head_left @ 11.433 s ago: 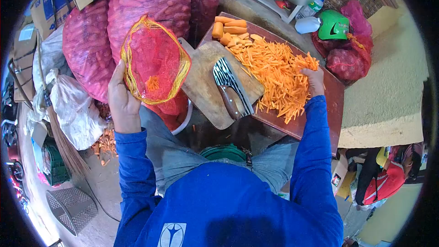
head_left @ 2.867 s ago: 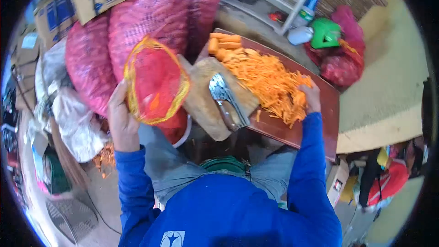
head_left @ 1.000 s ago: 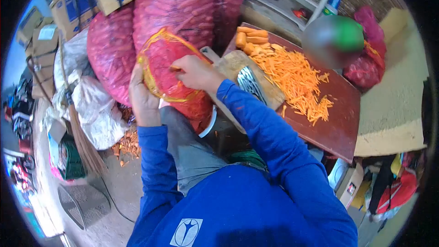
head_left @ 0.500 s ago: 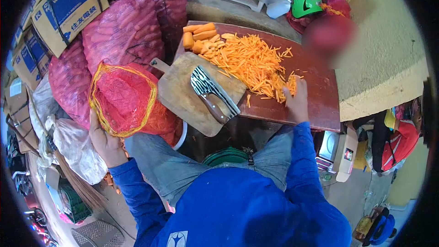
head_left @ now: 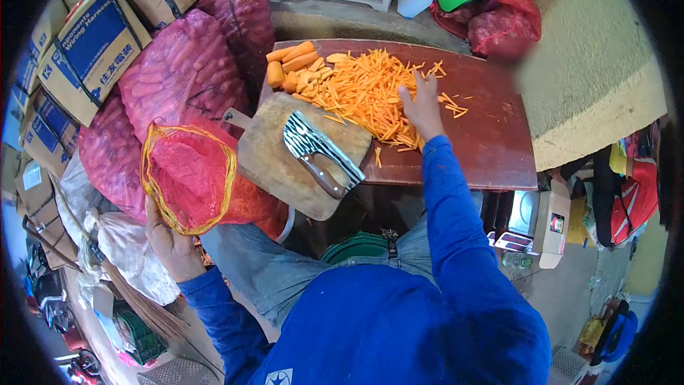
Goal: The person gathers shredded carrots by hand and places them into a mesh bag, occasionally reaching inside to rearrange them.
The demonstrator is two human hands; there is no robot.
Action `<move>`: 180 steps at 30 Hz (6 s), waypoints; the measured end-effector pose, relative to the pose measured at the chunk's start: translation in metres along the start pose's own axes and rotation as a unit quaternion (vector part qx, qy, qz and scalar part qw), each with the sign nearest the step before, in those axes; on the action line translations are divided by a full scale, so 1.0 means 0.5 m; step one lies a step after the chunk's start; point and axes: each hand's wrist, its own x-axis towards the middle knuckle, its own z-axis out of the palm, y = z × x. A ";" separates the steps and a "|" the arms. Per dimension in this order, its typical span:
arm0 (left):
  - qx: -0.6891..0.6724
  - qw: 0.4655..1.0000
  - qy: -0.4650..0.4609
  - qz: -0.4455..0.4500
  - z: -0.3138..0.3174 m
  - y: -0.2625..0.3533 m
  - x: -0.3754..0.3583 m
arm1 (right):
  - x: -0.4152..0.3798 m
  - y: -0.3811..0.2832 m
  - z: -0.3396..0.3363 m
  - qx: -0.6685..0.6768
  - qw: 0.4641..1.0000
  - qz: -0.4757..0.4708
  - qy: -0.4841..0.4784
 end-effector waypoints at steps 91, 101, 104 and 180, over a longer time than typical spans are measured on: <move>-0.383 0.890 0.103 -0.224 -0.043 -0.050 0.013 | 0.064 -0.088 -0.061 -0.191 0.923 -0.082 -0.323; -0.397 0.884 0.100 -0.227 -0.040 -0.054 0.030 | 0.035 0.005 -0.020 -0.092 0.959 -0.173 -0.203; -0.383 0.892 0.099 -0.218 -0.024 -0.037 0.048 | 0.031 0.027 -0.018 -0.023 0.970 -0.164 -0.179; -0.299 0.928 0.193 -0.112 -0.080 -0.092 0.055 | -0.106 -0.639 0.036 0.337 0.844 -0.335 -0.249</move>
